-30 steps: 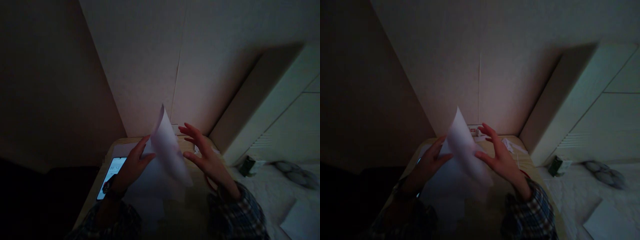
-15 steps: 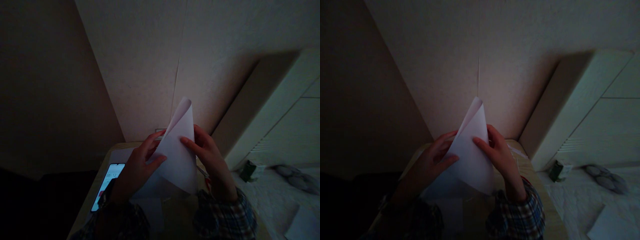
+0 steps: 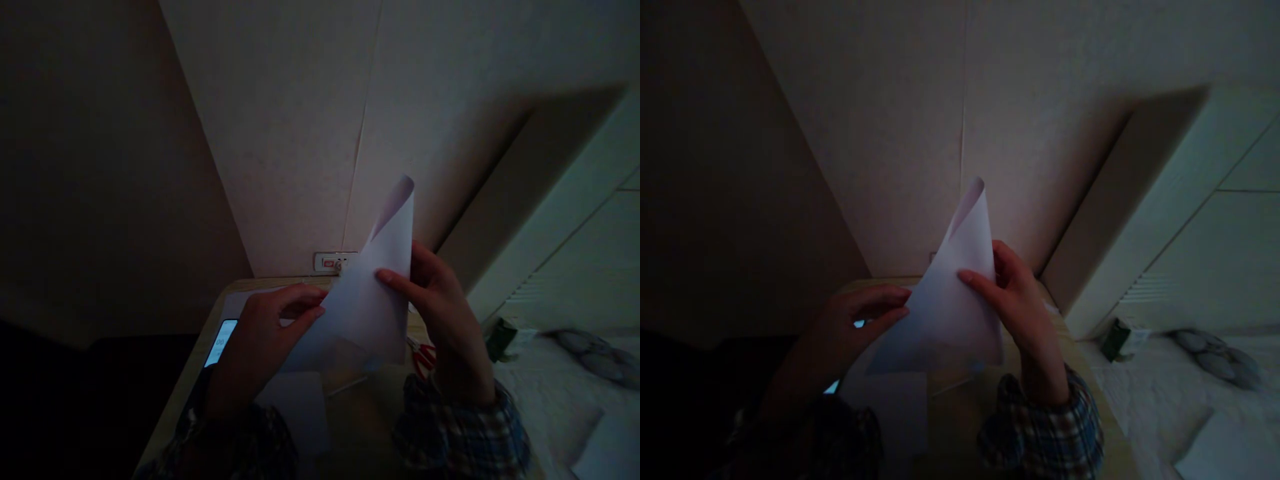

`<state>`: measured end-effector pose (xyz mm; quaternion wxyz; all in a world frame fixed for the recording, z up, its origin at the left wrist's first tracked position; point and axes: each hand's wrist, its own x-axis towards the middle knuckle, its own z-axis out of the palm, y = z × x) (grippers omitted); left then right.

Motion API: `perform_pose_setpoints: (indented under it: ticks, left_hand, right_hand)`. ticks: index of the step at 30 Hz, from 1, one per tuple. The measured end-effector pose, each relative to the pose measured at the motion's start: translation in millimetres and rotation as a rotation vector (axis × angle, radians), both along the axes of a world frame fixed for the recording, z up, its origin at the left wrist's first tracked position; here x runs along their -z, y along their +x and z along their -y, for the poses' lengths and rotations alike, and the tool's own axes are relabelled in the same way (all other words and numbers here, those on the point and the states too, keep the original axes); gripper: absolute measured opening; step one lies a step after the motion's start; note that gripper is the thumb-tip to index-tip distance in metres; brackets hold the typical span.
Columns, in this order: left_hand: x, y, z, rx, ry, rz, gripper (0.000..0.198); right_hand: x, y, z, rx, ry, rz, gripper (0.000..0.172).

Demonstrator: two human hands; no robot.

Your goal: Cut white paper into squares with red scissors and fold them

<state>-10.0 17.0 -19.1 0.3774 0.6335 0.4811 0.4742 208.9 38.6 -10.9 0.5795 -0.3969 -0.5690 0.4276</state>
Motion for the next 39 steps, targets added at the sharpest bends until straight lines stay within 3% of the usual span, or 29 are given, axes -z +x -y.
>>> perform_pose_setpoints:
  ticks: [27,39]
  left_hand:
    - [1.3,2.6,-1.7,-0.049,0.057,-0.038,0.007]
    - [-8.7,0.7,2.5,-0.033,-0.009,-0.104,0.012]
  right_hand:
    - [0.6,6.7,3.3,0.039,-0.02,-0.028,0.03]
    - [-0.4,5.8,5.1,0.028,-0.021,-0.11,0.03]
